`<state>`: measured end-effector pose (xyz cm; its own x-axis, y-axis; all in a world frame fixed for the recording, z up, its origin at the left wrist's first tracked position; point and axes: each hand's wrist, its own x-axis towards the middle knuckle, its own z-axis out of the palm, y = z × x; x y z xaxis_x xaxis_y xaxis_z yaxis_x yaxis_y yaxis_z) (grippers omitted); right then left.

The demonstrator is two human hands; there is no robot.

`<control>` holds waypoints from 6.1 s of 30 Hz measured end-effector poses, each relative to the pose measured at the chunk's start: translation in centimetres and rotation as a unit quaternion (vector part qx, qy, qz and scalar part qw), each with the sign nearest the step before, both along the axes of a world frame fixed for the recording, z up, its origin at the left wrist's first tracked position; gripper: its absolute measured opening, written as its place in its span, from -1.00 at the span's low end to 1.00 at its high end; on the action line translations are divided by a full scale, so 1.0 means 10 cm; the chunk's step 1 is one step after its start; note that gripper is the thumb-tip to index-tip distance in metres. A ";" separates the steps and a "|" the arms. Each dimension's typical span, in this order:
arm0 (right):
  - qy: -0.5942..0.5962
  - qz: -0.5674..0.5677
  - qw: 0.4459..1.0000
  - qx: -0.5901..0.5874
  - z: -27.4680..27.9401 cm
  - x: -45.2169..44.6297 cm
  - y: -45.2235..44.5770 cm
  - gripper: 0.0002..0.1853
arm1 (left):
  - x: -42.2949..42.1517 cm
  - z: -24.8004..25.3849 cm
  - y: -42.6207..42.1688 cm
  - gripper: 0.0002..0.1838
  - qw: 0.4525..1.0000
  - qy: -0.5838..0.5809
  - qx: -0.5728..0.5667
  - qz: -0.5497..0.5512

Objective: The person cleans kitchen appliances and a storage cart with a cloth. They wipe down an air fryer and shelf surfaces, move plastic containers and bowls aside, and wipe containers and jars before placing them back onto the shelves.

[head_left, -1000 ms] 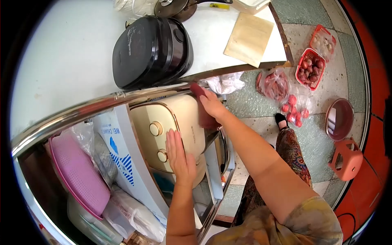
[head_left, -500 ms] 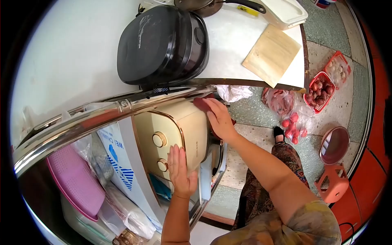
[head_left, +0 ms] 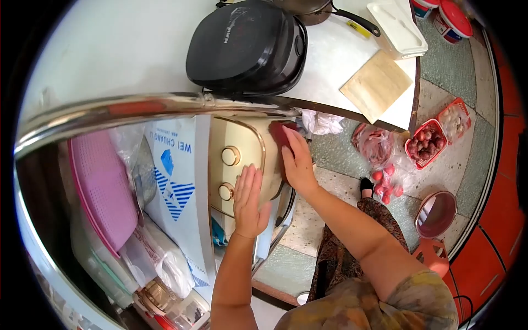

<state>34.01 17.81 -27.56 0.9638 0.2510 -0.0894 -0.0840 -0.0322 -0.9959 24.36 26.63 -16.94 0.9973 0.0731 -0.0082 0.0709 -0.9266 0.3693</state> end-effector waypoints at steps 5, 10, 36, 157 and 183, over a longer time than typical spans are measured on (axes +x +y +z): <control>-0.141 0.017 0.989 0.032 0.46 0.08 0.00 -0.53 | -0.04 -0.01 0.00 -0.37 1.000 -0.012 0.002 0.013; -0.340 0.111 0.927 -0.111 0.75 0.15 -0.02 -0.45 | -0.11 -0.10 0.03 -0.50 0.994 -0.097 0.041 -0.002; -0.655 0.293 0.670 -0.191 0.87 0.20 0.75 -0.90 | -0.36 -0.40 -0.21 -0.61 0.970 -0.177 0.107 0.126; -0.410 0.270 0.793 -0.361 0.78 -0.21 0.22 -0.37 | -0.49 -0.23 0.70 -0.44 0.832 -0.174 -0.117 0.514; -0.392 0.234 0.845 -0.279 0.64 -0.21 0.17 -0.37 | 0.98 0.10 0.75 -0.56 0.938 -0.114 0.290 0.152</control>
